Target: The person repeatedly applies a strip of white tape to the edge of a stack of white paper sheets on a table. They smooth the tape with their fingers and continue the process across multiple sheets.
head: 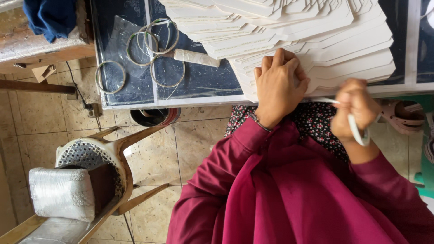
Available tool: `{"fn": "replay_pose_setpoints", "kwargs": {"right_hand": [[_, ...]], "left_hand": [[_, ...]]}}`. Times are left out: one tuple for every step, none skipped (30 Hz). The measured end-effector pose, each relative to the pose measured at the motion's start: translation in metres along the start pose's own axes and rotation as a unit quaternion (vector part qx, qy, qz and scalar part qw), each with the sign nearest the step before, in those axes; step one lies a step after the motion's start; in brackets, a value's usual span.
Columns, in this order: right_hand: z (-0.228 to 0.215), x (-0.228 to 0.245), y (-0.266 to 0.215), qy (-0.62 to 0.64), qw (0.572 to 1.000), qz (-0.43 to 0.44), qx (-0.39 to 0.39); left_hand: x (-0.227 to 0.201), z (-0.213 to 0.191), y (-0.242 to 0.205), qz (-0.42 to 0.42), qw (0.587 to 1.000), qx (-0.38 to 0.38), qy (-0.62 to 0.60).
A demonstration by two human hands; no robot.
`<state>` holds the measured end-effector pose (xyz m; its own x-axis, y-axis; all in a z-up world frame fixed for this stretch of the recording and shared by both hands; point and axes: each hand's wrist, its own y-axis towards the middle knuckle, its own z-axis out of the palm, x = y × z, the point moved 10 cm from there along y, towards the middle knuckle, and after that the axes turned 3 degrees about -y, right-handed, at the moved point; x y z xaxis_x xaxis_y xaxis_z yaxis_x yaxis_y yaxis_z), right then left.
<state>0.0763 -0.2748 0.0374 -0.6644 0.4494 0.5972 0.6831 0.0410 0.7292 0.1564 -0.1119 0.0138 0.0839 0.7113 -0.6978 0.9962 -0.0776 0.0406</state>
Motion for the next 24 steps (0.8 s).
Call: {"fn": "replay_pose_setpoints", "kwargs": {"right_hand": [[-0.007, 0.012, 0.011, 0.003, 1.000, -0.002, 0.001], [-0.006, 0.003, 0.020, -0.040, 0.993, 0.102, 0.042], [-0.007, -0.003, 0.020, -0.083, 0.971, 0.208, 0.083], [-0.004, -0.004, 0.028, -0.079, 0.971, 0.209, 0.086], [0.014, -0.008, 0.033, -0.065, 0.957, 0.225, 0.173], [0.031, -0.012, 0.035, -0.051, 0.935, 0.238, 0.258], [0.042, -0.009, 0.037, -0.049, 0.935, 0.237, 0.258], [0.059, -0.002, 0.037, -0.015, 0.932, 0.218, 0.288], [0.075, 0.006, 0.035, 0.018, 0.927, 0.199, 0.318], [0.085, 0.003, 0.031, 0.019, 0.927, 0.199, 0.318], [0.093, 0.003, 0.029, -0.001, 0.934, 0.175, 0.310], [0.101, 0.003, 0.028, -0.022, 0.941, 0.151, 0.303], [0.104, 0.006, 0.028, -0.022, 0.940, 0.151, 0.304], [0.107, 0.004, 0.026, -0.027, 0.935, 0.179, 0.304], [0.110, 0.002, 0.026, -0.032, 0.930, 0.206, 0.302], [0.112, 0.002, 0.025, -0.032, 0.930, 0.205, 0.302], [0.112, 0.003, 0.025, -0.056, 0.931, 0.197, 0.302], [0.112, 0.004, 0.024, -0.081, 0.931, 0.189, 0.302], [0.112, 0.005, 0.025, -0.082, 0.931, 0.188, 0.302], [0.111, 0.008, 0.028, -0.106, 0.932, 0.170, 0.301], [0.109, 0.012, 0.028, -0.130, 0.932, 0.156, 0.300], [0.101, 0.007, 0.026, -0.133, 0.932, 0.157, 0.299], [0.092, 0.008, 0.028, -0.184, 0.930, 0.113, 0.297], [0.084, 0.010, 0.028, -0.235, 0.924, 0.068, 0.294]], "left_hand": [[0.002, 0.000, 0.001, -0.002, 1.000, -0.003, 0.001], [0.001, 0.000, 0.003, 0.011, 1.000, -0.008, -0.007], [0.001, 0.000, -0.001, 0.022, 1.000, -0.009, -0.014], [0.012, -0.005, -0.003, 0.018, 1.000, -0.010, -0.012], [0.011, -0.014, -0.005, 0.067, 0.976, -0.013, -0.209], [0.012, -0.026, -0.007, 0.115, 0.910, -0.017, -0.397], [0.018, -0.047, -0.014, 0.115, 0.911, -0.018, -0.395], [0.032, -0.069, -0.021, 0.081, 0.931, -0.048, -0.351], [0.045, -0.090, -0.029, 0.046, 0.947, -0.077, -0.307], [0.053, -0.100, -0.035, 0.045, 0.948, -0.077, -0.306], [0.059, -0.103, -0.039, 0.041, 0.969, -0.054, -0.238], [0.067, -0.107, -0.044, 0.036, 0.985, -0.031, -0.168], [0.074, -0.103, -0.047, 0.036, 0.985, -0.031, -0.168], [0.081, -0.099, -0.050, 0.033, 0.982, -0.023, -0.182], [0.088, -0.095, -0.051, 0.031, 0.980, -0.015, -0.195], [0.086, -0.094, -0.053, 0.032, 0.980, -0.016, -0.195], [0.084, -0.092, -0.055, 0.024, 0.983, -0.016, -0.182], [0.082, -0.090, -0.057, 0.016, 0.985, -0.016, -0.169], [0.080, -0.088, -0.057, 0.018, 0.985, -0.016, -0.170], [0.080, -0.088, -0.057, 0.011, 0.987, -0.025, -0.159], [0.079, -0.086, -0.058, 0.003, 0.988, -0.031, -0.149], [0.079, -0.083, -0.057, 0.004, 0.988, -0.029, -0.151], [0.082, -0.081, -0.056, -0.014, 0.992, -0.030, -0.124], [0.085, -0.079, -0.056, -0.032, 0.994, -0.030, -0.098]]}}
